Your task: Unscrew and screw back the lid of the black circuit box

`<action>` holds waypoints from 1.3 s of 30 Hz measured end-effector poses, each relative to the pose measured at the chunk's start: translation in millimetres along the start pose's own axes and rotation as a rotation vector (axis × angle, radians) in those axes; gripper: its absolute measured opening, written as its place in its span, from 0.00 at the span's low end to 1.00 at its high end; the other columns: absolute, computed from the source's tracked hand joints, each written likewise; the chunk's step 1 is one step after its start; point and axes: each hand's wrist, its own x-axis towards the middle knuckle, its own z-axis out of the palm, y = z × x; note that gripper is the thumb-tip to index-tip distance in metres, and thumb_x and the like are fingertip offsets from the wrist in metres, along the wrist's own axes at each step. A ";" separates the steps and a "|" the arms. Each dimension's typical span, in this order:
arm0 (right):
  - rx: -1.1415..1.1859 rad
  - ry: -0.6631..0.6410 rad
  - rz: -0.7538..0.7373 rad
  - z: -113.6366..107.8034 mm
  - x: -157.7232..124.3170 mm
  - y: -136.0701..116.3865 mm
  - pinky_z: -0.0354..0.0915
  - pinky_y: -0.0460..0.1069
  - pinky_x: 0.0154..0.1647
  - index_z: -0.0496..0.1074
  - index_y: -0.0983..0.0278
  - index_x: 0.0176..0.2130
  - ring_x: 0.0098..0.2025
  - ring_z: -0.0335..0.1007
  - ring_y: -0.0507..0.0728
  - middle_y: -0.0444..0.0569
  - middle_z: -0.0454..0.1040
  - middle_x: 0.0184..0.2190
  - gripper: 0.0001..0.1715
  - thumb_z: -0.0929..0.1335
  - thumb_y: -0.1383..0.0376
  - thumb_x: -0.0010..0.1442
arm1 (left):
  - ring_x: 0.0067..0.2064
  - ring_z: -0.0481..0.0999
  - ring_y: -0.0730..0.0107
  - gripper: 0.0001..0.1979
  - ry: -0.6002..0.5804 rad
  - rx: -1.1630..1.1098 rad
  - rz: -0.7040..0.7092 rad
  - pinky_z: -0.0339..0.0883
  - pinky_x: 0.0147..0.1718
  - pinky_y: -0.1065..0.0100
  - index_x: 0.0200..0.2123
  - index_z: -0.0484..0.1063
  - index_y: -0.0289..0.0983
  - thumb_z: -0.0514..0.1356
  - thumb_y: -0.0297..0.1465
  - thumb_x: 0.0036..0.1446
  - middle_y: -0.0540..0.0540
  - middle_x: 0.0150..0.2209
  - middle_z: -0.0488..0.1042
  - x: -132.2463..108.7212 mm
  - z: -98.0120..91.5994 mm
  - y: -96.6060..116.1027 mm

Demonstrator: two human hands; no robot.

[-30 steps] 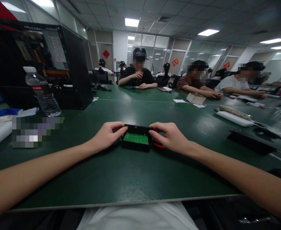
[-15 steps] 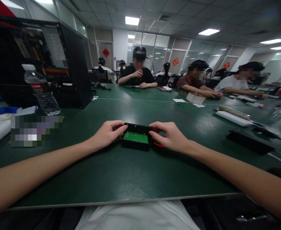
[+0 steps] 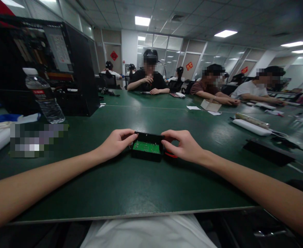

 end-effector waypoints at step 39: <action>-0.011 -0.019 -0.006 -1.6 0.6 -0.7 0.67 0.45 0.33 0.74 0.68 0.42 0.31 0.74 0.51 0.48 0.79 0.31 0.11 0.66 0.63 0.66 | 0.32 0.70 0.68 0.19 0.008 0.003 0.009 0.65 0.32 0.69 0.38 0.78 0.34 0.56 0.44 0.64 0.49 0.29 0.72 2.3 0.1 -0.3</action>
